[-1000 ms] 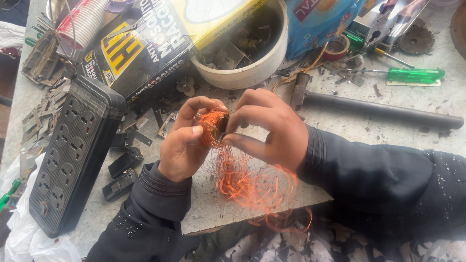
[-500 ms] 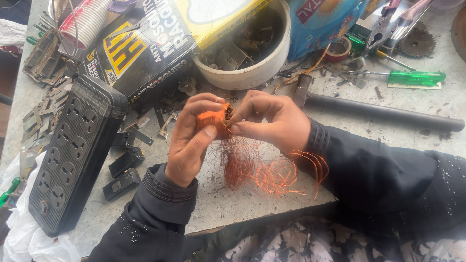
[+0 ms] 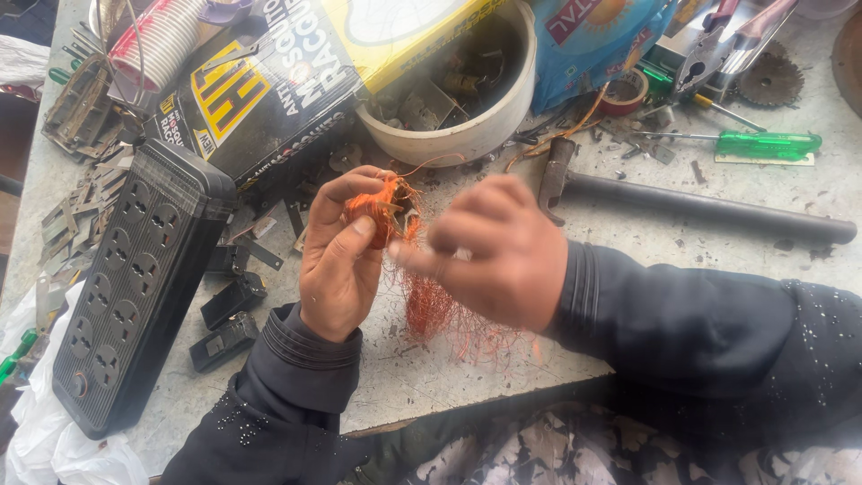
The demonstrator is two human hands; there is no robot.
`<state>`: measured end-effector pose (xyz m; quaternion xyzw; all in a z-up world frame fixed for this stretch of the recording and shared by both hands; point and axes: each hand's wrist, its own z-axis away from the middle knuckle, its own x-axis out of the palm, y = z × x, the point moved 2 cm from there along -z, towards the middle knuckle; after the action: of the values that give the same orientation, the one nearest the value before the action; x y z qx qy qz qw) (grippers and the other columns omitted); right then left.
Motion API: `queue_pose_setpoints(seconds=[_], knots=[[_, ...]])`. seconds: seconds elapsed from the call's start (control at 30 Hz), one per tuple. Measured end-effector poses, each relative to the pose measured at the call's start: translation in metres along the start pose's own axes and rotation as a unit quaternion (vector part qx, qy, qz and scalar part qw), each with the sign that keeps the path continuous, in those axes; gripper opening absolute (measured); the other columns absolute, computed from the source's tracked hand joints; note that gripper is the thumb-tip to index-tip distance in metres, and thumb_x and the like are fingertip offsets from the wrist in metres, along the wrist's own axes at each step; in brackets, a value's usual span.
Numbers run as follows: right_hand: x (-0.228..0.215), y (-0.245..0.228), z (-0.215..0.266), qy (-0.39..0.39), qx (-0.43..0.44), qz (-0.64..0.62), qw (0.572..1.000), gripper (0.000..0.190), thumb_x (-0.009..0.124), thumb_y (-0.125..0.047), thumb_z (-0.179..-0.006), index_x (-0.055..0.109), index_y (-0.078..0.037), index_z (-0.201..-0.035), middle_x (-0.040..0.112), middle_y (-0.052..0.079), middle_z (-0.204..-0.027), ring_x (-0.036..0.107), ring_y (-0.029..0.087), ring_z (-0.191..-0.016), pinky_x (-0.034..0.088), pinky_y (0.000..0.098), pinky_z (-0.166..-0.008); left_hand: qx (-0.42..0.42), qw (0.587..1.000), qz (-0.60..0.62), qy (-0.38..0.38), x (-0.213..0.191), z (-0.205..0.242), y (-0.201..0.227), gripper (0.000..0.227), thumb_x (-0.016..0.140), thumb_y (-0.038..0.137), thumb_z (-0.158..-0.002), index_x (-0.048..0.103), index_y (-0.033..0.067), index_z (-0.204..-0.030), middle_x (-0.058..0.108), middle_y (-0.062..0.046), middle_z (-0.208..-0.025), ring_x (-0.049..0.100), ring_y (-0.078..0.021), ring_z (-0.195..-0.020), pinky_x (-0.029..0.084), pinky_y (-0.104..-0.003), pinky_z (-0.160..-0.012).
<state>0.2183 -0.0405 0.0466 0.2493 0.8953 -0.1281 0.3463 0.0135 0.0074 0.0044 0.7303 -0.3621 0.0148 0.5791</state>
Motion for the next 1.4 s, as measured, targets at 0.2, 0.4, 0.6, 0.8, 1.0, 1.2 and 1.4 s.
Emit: queue_pose_setpoints(seconds=[0.2, 0.4, 0.6, 0.8, 1.0, 1.2, 1.4], knots=[[-0.011, -0.008, 0.002, -0.018, -0.059, 0.027, 0.998, 0.039, 0.069, -0.015, -0.087, 0.071, -0.010, -0.126, 0.063, 0.004, -0.109, 0.062, 0.021, -0.102, 0.048, 0.0408, -0.093, -0.027, 0.999, 0.008, -0.020, 0.000, 0.000, -0.002, 0.033, 0.045, 0.002, -0.103, 0.054, -0.0010, -0.135, 0.047, -0.015, -0.145, 0.053, -0.0211, -0.134, 0.047, -0.039, -0.118], [-0.008, 0.009, 0.005, 0.061, 0.057, -0.067, 0.994, 0.039, 0.070, 0.002, -0.090, 0.068, -0.013, -0.126, 0.064, 0.005, -0.113, 0.062, 0.023, -0.101, 0.050, 0.0380, -0.089, -0.051, 0.996, -0.010, -0.066, 0.001, 0.000, -0.004, 0.033, 0.048, 0.005, -0.102, 0.054, -0.0016, -0.134, 0.048, -0.015, -0.144, 0.054, -0.0231, -0.134, 0.046, -0.040, -0.119], [-0.007, 0.010, 0.000, 0.053, 0.040, -0.051, 0.996, 0.047, 0.072, 0.000, -0.088, 0.067, -0.016, -0.132, 0.064, 0.004, -0.116, 0.062, 0.023, -0.101, 0.052, 0.0375, -0.091, -0.078, 0.996, 0.001, -0.051, -0.001, -0.001, -0.002, 0.034, 0.051, 0.006, -0.101, 0.054, -0.0008, -0.134, 0.049, -0.014, -0.142, 0.054, -0.0233, -0.129, 0.047, -0.040, -0.112], [-0.008, 0.009, -0.002, 0.022, 0.029, 0.039, 0.999, 0.046, 0.077, -0.007, -0.085, 0.072, -0.015, -0.129, 0.064, 0.001, -0.113, 0.061, 0.023, -0.106, 0.050, 0.0388, -0.091, -0.080, 0.994, -0.007, -0.069, -0.002, -0.002, -0.004, 0.033, 0.050, 0.007, -0.102, 0.054, -0.0005, -0.135, 0.050, -0.015, -0.140, 0.055, -0.0229, -0.127, 0.050, -0.040, -0.108], [-0.012, 0.013, -0.003, 0.027, 0.042, 0.004, 0.999, 0.022, 0.081, -0.015, -0.088, 0.073, -0.011, -0.109, 0.064, 0.003, -0.105, 0.062, 0.024, -0.102, 0.049, 0.0409, -0.088, -0.072, 0.996, -0.001, -0.052, 0.000, 0.000, -0.005, 0.034, 0.049, 0.006, -0.102, 0.054, 0.0001, -0.135, 0.049, -0.014, -0.140, 0.054, -0.0233, -0.131, 0.049, -0.040, -0.114], [-0.002, 0.018, -0.001, 0.025, 0.073, -0.084, 0.993, 0.016, 0.080, -0.013, -0.085, 0.073, -0.011, -0.100, 0.065, 0.003, -0.100, 0.062, 0.026, -0.097, 0.049, 0.0397, -0.084, -0.016, 0.996, -0.067, -0.062, -0.001, 0.000, -0.008, 0.030, 0.048, 0.003, -0.100, 0.055, -0.0027, -0.129, 0.050, -0.015, -0.139, 0.049, -0.0223, -0.136, 0.039, -0.039, -0.126], [0.012, 0.025, 0.010, 0.021, 0.139, -0.167, 0.976, 0.016, 0.078, -0.013, -0.086, 0.072, -0.013, -0.101, 0.063, 0.003, -0.099, 0.059, 0.027, -0.096, 0.050, 0.0390, -0.085, -0.032, 0.992, -0.106, -0.061, 0.006, 0.005, -0.007, 0.033, 0.047, 0.004, -0.099, 0.054, -0.0034, -0.130, 0.049, -0.014, -0.140, 0.048, -0.0224, -0.126, 0.039, -0.041, -0.123]])
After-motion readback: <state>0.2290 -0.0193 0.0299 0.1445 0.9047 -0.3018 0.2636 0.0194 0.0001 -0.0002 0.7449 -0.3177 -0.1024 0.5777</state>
